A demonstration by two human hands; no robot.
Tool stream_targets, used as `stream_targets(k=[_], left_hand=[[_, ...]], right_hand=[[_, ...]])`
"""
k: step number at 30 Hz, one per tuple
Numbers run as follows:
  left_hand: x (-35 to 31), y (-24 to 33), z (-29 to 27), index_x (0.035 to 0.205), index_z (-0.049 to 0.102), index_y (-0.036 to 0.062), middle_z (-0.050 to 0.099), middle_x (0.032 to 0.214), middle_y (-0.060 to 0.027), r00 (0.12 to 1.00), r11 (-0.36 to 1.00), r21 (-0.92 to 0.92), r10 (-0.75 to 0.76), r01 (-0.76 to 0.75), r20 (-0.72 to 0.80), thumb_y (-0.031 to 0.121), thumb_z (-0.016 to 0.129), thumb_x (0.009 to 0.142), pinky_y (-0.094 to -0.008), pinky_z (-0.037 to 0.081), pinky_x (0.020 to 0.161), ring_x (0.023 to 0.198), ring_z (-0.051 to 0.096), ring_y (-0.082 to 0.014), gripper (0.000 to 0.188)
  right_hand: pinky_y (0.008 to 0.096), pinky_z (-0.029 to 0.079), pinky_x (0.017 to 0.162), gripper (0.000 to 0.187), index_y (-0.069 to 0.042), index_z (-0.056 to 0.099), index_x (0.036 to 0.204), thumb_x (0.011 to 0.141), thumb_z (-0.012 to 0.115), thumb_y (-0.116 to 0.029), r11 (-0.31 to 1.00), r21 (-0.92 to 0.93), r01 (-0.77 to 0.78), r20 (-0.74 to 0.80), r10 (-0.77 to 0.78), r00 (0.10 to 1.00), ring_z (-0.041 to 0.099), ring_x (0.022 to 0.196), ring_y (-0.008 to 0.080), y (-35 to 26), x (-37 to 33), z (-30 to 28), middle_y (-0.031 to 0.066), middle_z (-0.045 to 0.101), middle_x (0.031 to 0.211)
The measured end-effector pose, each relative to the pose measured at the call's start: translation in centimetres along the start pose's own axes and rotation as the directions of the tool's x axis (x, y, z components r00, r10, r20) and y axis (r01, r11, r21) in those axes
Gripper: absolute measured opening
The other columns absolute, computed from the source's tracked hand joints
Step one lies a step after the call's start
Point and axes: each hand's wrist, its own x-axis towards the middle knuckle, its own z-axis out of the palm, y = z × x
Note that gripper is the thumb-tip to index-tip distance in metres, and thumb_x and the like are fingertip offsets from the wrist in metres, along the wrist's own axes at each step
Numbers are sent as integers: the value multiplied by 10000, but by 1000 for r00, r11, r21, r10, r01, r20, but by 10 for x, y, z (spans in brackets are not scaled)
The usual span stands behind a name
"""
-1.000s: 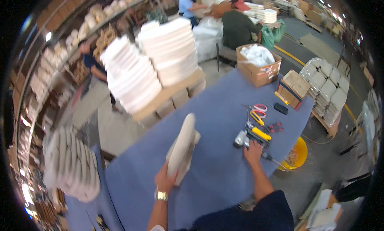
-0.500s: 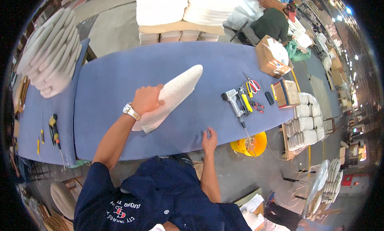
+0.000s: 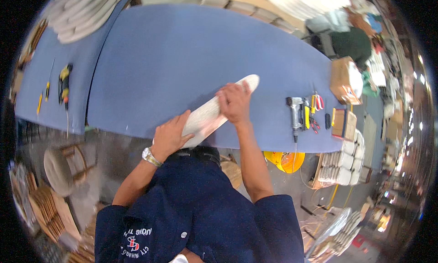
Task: The person staples fabric onto foam cushion pieces using a pneumatic staple gun, trims excess fabric with a utility knife, and folds the edges. Completed cushions are stacked on a nearby pallet. The person repeats this process for multiple cushion units.
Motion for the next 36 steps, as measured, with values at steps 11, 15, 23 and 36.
stream_targets(k=[11,15,23,36], left_hand=[[-90,-96,89,1396,609,116,693,1313,-122,927,692,-653,-372,307,43,400,890,762,-413,535,1001,1207,669,-308,749],[-67,-93,79,1307,669,95,730,1227,-121,928,620,-735,-372,274,32,330,913,735,-405,546,963,1152,686,-328,665],[35,-7,-26,1374,634,51,706,1290,-151,894,566,-738,-1,-368,-447,246,926,726,-367,523,1024,1175,691,-260,737],[158,147,-13,1489,513,73,667,1358,-156,879,346,-812,101,-470,-466,257,901,779,-356,526,1018,1213,672,-227,829]], right_hand=[[475,266,1178,331,-126,754,851,947,449,-210,994,99,37,-90,-28,996,650,1091,251,4,7,22,30,729,924],[480,255,1189,354,-110,739,846,962,426,-228,996,81,24,-64,-19,998,655,1083,272,14,7,14,48,729,922],[493,492,966,499,6,699,900,1015,384,-364,522,803,-286,-69,559,826,669,974,326,153,30,-27,165,714,923],[449,491,1006,579,-18,590,1363,1076,359,-464,-266,963,-32,189,591,784,603,1211,295,321,-10,-4,167,633,1314]])
